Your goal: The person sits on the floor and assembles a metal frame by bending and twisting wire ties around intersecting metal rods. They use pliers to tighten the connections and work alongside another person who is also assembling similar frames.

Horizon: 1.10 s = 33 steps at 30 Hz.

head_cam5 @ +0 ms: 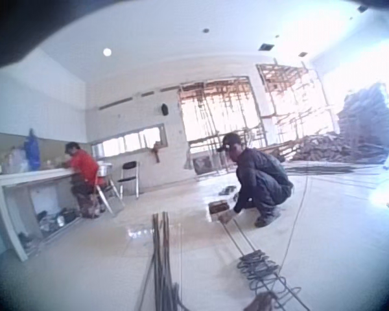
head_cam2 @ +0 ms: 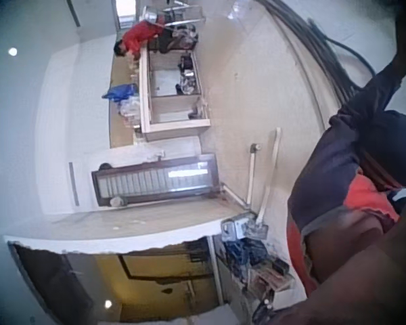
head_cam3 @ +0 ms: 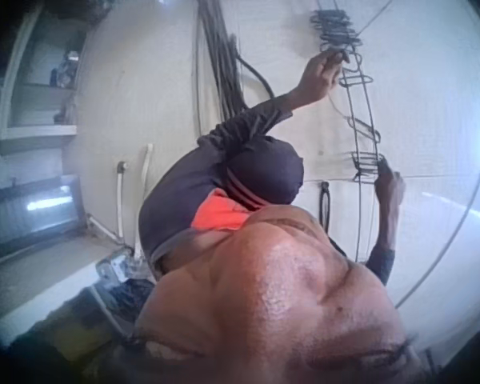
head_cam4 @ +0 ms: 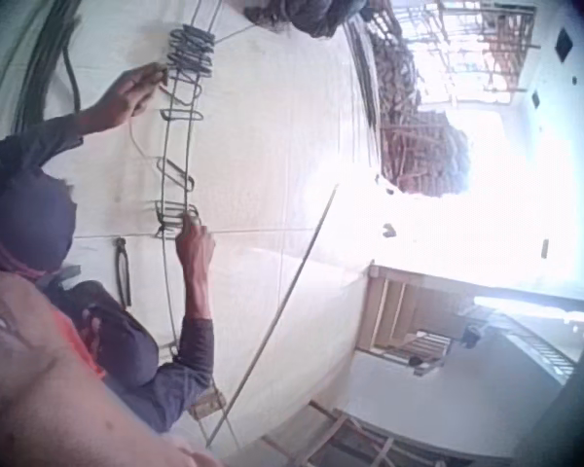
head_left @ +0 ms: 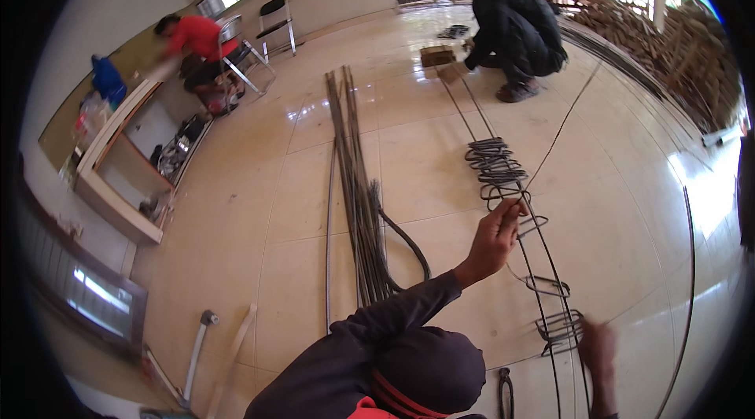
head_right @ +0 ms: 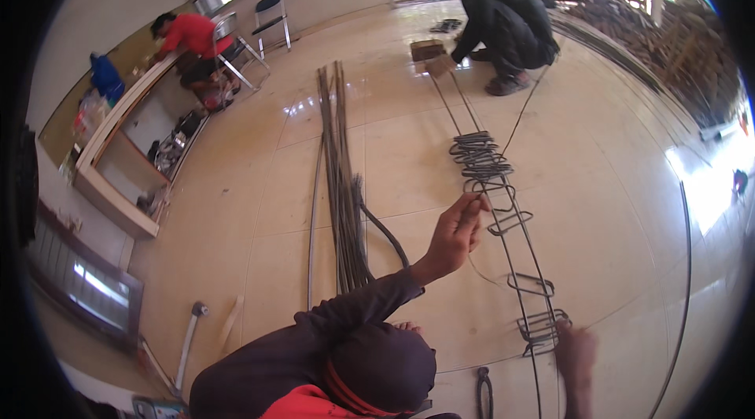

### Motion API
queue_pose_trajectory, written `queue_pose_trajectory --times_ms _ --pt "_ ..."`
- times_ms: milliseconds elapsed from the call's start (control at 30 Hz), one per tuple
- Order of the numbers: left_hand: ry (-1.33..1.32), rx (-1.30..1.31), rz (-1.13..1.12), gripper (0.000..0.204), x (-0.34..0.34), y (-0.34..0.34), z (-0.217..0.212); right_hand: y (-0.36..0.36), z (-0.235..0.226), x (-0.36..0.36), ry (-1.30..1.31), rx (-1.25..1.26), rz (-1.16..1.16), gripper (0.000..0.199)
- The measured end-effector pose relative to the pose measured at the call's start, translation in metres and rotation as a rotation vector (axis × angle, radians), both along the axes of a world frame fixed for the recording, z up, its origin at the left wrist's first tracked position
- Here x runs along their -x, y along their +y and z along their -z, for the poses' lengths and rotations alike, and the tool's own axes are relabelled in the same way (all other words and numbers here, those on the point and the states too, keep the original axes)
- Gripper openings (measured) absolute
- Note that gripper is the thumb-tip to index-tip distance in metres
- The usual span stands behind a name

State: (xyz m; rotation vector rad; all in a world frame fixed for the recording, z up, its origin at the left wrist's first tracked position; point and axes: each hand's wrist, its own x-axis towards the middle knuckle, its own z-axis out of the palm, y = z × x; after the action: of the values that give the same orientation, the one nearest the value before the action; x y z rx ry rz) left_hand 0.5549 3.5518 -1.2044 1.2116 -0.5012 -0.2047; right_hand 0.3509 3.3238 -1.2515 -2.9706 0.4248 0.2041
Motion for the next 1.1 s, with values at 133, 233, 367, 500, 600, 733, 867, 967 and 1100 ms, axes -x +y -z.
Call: queue_pose_trajectory --times_ms 133,233,367,500,600,733,867,967,1100 --pt "-0.005 0.05 -0.035 0.021 -0.013 -0.002 -0.027 0.08 -0.049 0.009 0.366 -0.943 -0.511 0.019" --pt "0.014 0.179 -0.001 0.019 -0.032 -0.012 -0.035 0.101 -0.17 0.021 0.144 -1.17 -0.47 0.009" --pt "0.103 0.234 0.074 0.019 -0.021 -0.013 -0.035 0.041 -0.184 0.034 -0.823 -0.763 -0.296 0.014" --pt "0.039 0.238 0.145 0.02 -0.001 -0.017 -0.042 -0.062 -0.123 0.014 -1.024 0.044 0.155 0.026" --pt "-0.002 0.295 0.097 0.018 -0.003 -0.022 -0.047 -0.063 -0.032 0.025 -0.574 0.347 -0.134 0.022" --pt "0.027 0.287 -0.006 0.017 -0.011 -0.01 -0.043 0.074 -0.074 0.011 0.469 -0.806 -0.415 0.02" --pt "0.028 0.342 0.054 0.017 -0.015 -0.001 -0.053 0.066 -0.171 0.022 0.254 -1.182 -0.815 0.021" --pt "-0.046 0.282 0.125 0.017 -0.005 0.0 -0.054 0.018 -0.158 0.052 -0.708 -1.038 -0.329 0.018" --pt "-0.073 0.309 0.174 0.017 0.012 -0.004 -0.06 -0.019 -0.121 0.007 -0.833 0.057 0.165 0.019"
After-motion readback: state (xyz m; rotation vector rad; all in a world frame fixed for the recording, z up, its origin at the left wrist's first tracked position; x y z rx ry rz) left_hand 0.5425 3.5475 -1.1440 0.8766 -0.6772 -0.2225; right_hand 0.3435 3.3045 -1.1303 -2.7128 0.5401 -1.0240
